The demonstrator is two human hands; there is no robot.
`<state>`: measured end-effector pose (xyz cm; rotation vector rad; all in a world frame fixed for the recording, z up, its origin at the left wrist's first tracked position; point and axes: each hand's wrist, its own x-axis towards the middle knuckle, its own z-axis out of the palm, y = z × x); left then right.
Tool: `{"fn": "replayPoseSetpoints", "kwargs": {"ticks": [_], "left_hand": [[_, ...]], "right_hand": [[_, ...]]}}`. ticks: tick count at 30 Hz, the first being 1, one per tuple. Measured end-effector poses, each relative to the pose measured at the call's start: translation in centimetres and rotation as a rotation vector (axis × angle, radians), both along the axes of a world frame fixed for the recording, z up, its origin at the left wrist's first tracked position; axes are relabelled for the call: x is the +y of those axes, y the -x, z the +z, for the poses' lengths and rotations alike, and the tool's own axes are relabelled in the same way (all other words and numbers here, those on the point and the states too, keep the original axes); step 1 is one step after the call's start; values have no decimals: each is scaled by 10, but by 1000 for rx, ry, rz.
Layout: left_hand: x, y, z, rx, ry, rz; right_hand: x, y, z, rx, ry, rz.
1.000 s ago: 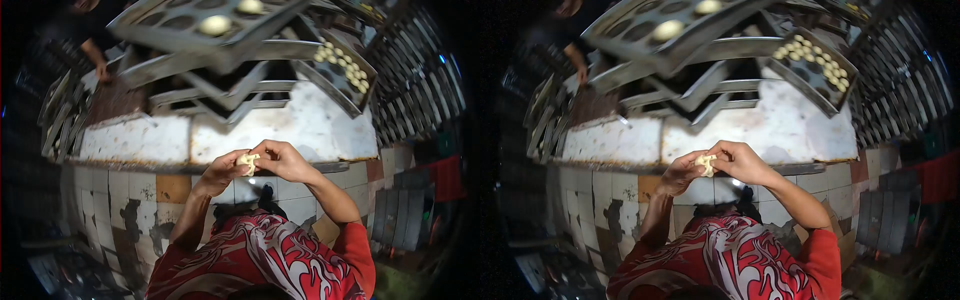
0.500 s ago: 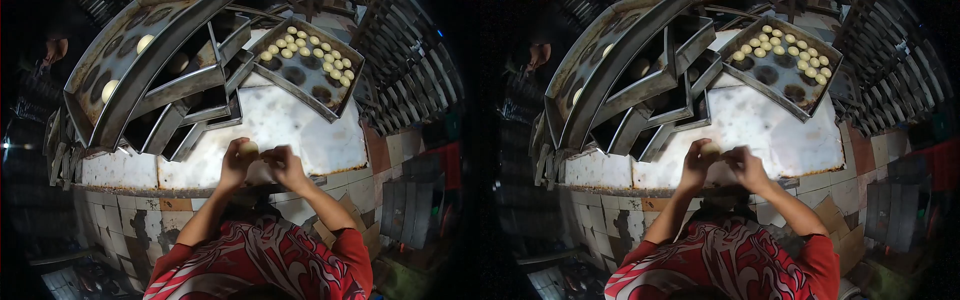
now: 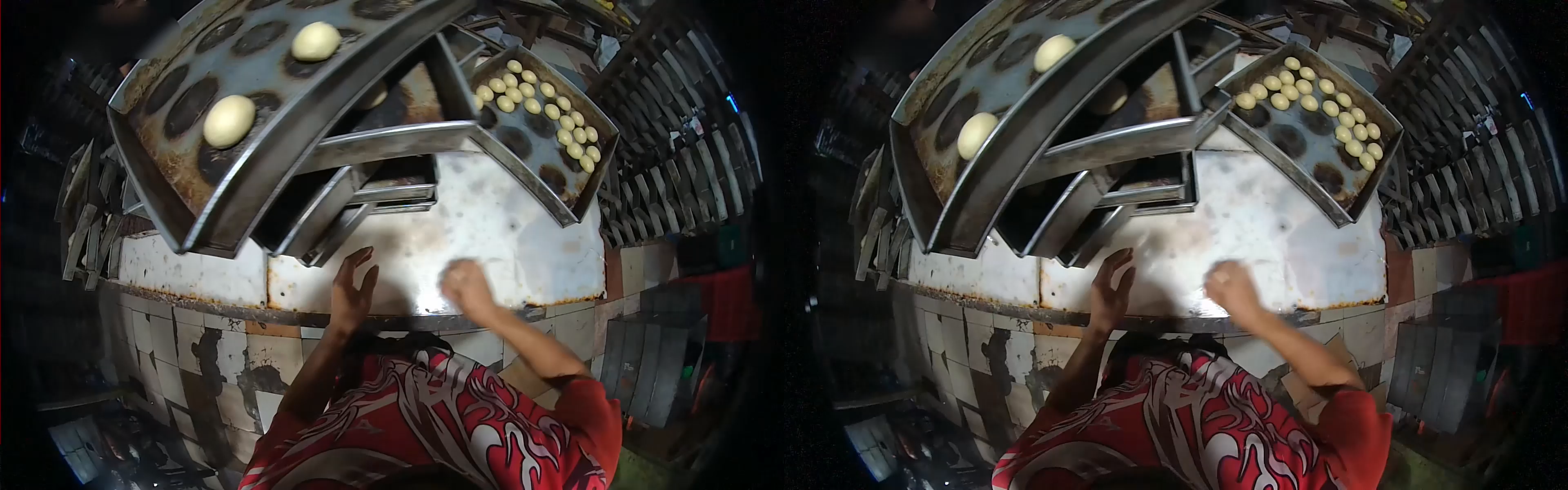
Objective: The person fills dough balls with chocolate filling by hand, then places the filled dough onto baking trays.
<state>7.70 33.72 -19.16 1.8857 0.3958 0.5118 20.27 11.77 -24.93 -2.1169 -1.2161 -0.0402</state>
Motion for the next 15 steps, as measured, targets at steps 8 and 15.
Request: {"fn": "replayPoseSetpoints", "kwargs": {"ticks": [8,15], "left_hand": [[54,33,17,41,146,-450],[105,51,11,59,194,-746]], "right_hand": [[92,14,13,-73,-98,-501],[62,30,108,833,749,-94]]}}
